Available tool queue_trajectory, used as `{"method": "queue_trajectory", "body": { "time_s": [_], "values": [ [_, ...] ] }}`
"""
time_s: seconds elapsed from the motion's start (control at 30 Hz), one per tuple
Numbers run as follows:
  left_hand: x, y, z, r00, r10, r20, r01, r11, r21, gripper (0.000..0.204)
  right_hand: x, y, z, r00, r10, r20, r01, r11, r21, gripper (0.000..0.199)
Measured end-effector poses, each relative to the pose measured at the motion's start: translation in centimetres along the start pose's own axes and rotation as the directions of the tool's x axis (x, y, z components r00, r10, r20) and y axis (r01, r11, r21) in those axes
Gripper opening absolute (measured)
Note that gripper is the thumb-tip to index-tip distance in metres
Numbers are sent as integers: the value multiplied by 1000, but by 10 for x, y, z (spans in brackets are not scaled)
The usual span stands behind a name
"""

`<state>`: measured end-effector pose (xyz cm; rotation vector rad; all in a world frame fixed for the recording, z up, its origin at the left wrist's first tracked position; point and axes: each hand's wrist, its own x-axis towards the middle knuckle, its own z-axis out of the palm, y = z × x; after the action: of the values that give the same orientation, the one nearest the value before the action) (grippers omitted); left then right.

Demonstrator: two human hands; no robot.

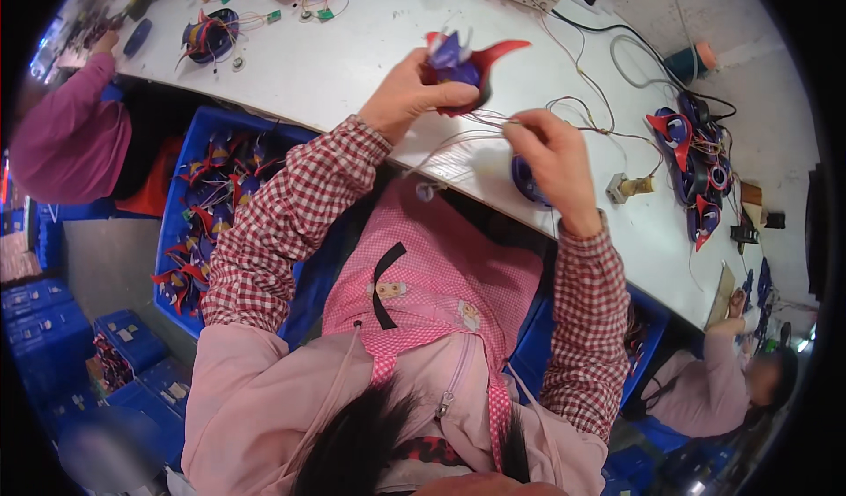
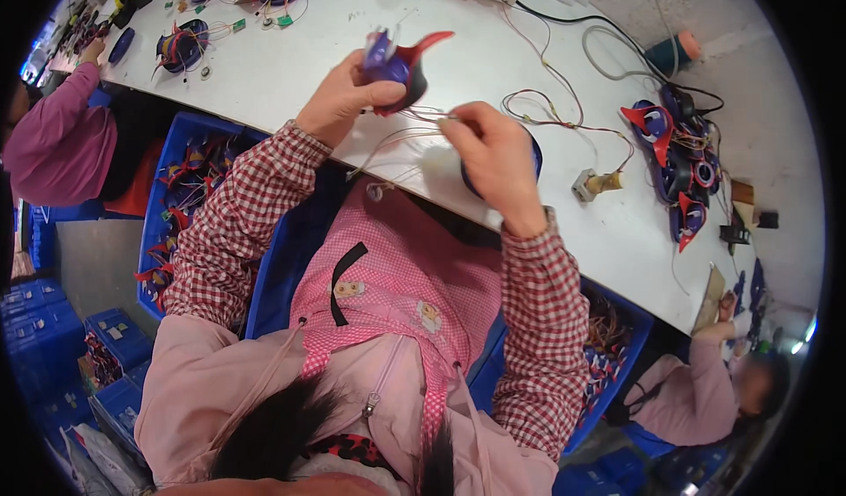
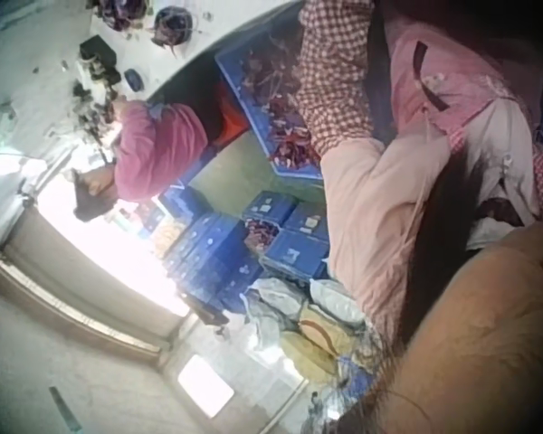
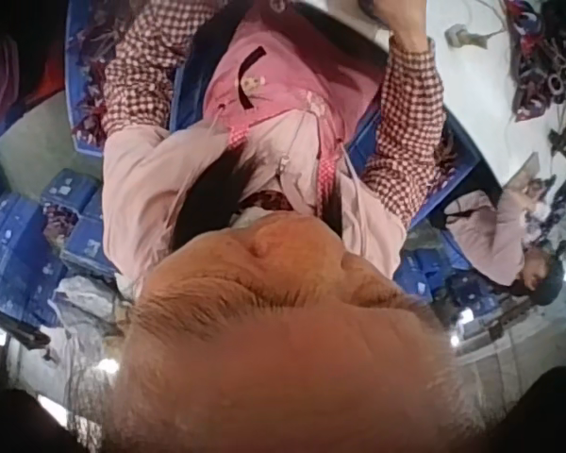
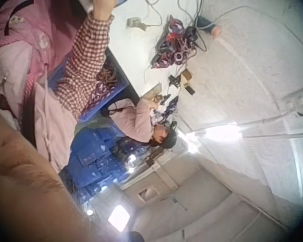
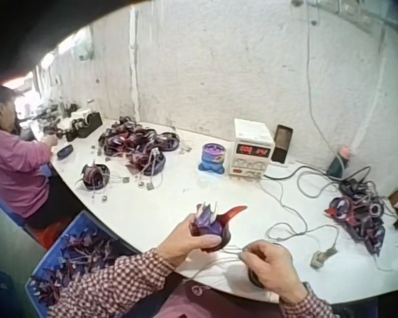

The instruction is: Soldering wires to small circular electronic components and assembling them into toy parts on a factory production line.

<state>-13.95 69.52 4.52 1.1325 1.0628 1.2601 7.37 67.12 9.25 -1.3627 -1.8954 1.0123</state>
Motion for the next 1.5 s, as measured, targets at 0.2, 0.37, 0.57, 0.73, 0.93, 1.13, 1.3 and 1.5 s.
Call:
{"method": "queue_trajectory", "body": {
  "time_s": [0.2,0.37,0.57,0.73,0.93,1.13,1.3,1.5],
  "values": [
    [-11,-5,59,954,-37,298,93,980,-176,69,-13,43,-40,975,39,-218,-21,996,87,16],
    [-13,-21,95,926,-64,372,27,994,103,71,-30,112,-50,855,-424,-298,216,815,-538,24],
    [-20,-28,97,962,104,252,-225,824,519,87,-25,96,-24,870,-114,-479,87,993,-79,34],
    [-39,-8,83,966,180,186,-198,977,79,86,-26,20,-20,854,-292,-430,253,956,-145,34],
    [-71,43,9,988,148,41,-115,892,-438,86,4,-59,11,946,-281,-160,311,926,214,34],
    [-52,45,-153,970,107,-218,-148,972,-181,75,20,-40,43,966,-254,-56,255,967,14,28],
    [-33,41,-263,964,18,-264,-15,1000,14,69,30,-7,83,923,-380,-59,355,902,-248,23],
    [22,28,-302,972,-88,-216,108,991,82,53,31,28,94,842,-520,-142,417,795,-440,16]
  ]
}}
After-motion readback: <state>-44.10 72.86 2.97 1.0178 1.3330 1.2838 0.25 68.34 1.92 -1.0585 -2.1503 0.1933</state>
